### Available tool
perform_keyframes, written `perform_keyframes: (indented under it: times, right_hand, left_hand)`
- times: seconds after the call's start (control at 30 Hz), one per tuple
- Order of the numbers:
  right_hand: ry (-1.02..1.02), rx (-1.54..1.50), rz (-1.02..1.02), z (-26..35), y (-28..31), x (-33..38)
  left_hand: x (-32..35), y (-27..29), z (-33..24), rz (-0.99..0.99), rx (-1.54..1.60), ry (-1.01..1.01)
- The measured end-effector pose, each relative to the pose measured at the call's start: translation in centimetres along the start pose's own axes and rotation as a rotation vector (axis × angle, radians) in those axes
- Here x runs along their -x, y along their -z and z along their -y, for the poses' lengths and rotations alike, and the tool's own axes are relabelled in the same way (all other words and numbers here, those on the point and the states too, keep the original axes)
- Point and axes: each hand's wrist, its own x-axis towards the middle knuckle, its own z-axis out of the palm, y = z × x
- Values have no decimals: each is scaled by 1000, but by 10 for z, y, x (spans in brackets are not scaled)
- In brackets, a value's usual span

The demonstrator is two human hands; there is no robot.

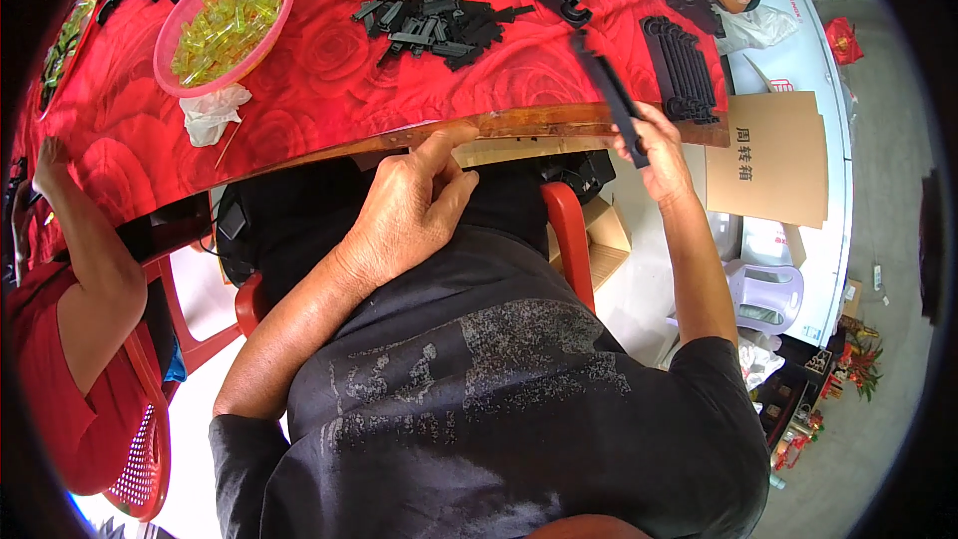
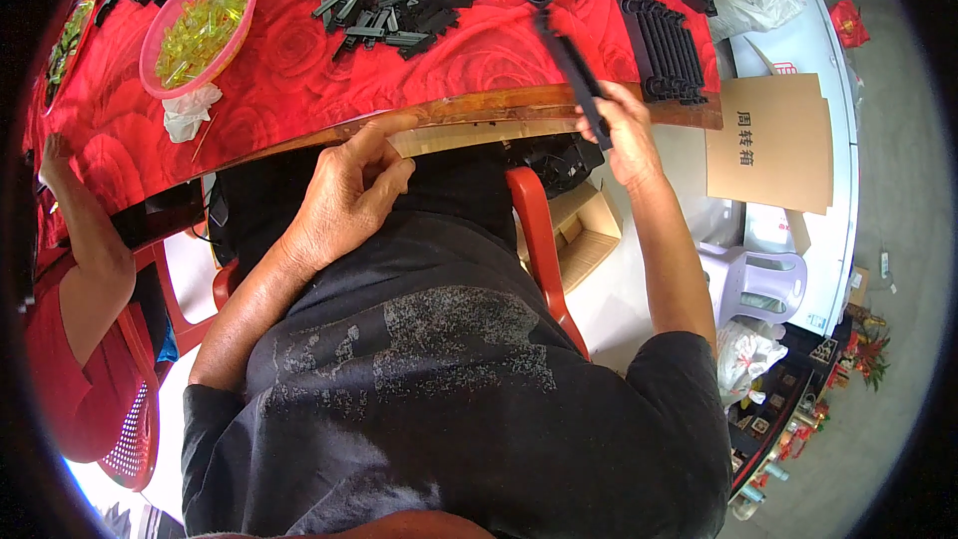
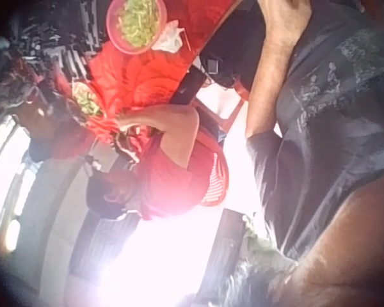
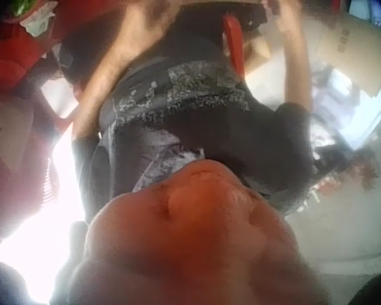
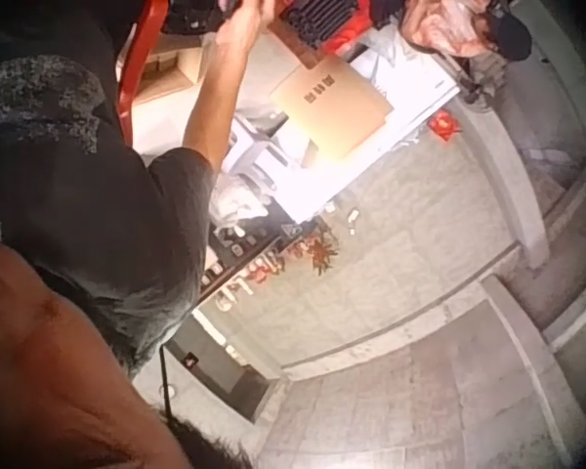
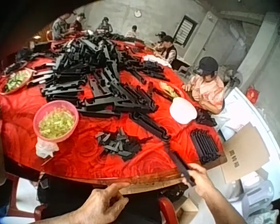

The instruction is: The person assembles spirit levels by inserting vials into plastic casings and attaching plastic pieces to the casings by hand.

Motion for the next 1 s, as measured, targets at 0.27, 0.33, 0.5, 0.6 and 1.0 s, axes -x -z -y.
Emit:
perform_keyframes:
  times: [0.27,0.33,0.5,0.6,1.0]
  right_hand:
    - [248,390,-395,-26,49,-65]
    - [409,762,-532,-33,61,-75]
    - [570,1245,-702,-34,65,-90]
    - [672,1207,-786,-43,72,-101]
    - [613,1420,-979,-56,64,-107]
  left_hand:
    - [1,0,2,67,-35,13]
    - [4,-1,7,79,-49,-7]
    - [4,2,8,92,-57,-8]
    - [3,0,5,116,-61,-42]
    - [5,0,12,74,-89,-146]
